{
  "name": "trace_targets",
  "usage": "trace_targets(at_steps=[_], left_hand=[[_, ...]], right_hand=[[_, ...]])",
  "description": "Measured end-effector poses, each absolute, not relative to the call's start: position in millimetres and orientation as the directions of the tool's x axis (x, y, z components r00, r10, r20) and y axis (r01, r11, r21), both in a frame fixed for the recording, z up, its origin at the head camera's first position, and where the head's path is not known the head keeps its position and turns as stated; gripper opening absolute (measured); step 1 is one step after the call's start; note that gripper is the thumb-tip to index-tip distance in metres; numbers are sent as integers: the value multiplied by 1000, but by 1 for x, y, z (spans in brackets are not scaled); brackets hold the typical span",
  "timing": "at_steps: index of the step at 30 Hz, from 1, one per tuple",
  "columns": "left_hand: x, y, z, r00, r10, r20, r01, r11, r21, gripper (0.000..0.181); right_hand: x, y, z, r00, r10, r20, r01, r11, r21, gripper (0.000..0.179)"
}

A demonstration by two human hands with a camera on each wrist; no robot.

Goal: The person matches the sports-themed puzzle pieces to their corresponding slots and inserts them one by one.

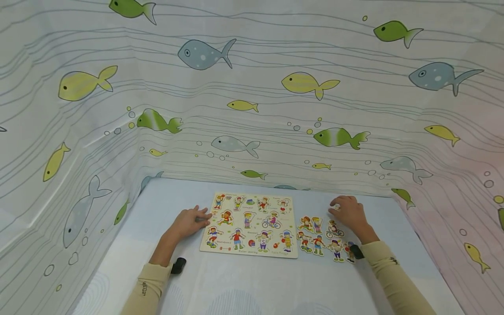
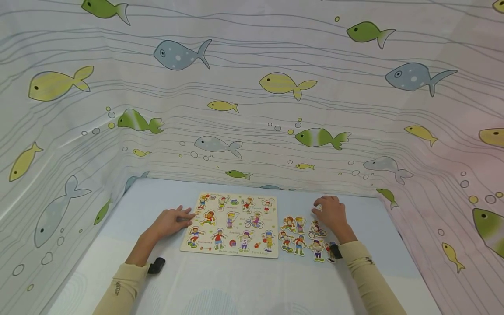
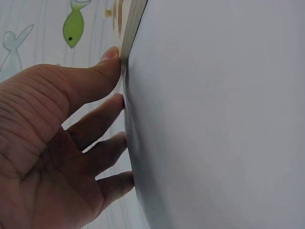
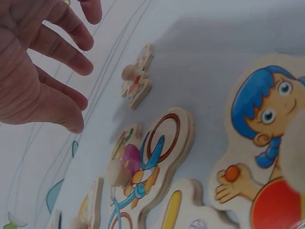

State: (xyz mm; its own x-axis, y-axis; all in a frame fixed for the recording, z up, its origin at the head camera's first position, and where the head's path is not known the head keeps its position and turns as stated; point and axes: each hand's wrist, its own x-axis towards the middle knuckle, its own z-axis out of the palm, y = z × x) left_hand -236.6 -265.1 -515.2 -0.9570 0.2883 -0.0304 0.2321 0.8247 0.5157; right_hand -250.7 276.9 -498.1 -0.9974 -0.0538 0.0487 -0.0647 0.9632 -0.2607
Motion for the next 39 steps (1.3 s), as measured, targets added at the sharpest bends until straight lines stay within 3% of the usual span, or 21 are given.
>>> trace_targets(at_steps=[19,39], left_hand=[[-236,-265,-519,-958,287,-24,236,830,506,33],[-237,-266,-519,-953,304,-5,258,819,513,32]], right_hand=[[-250,294,-506,-999,24,-29,30,964,-263,23],[-246,304,-511,-999,38,-6,38,966,-256,23]])
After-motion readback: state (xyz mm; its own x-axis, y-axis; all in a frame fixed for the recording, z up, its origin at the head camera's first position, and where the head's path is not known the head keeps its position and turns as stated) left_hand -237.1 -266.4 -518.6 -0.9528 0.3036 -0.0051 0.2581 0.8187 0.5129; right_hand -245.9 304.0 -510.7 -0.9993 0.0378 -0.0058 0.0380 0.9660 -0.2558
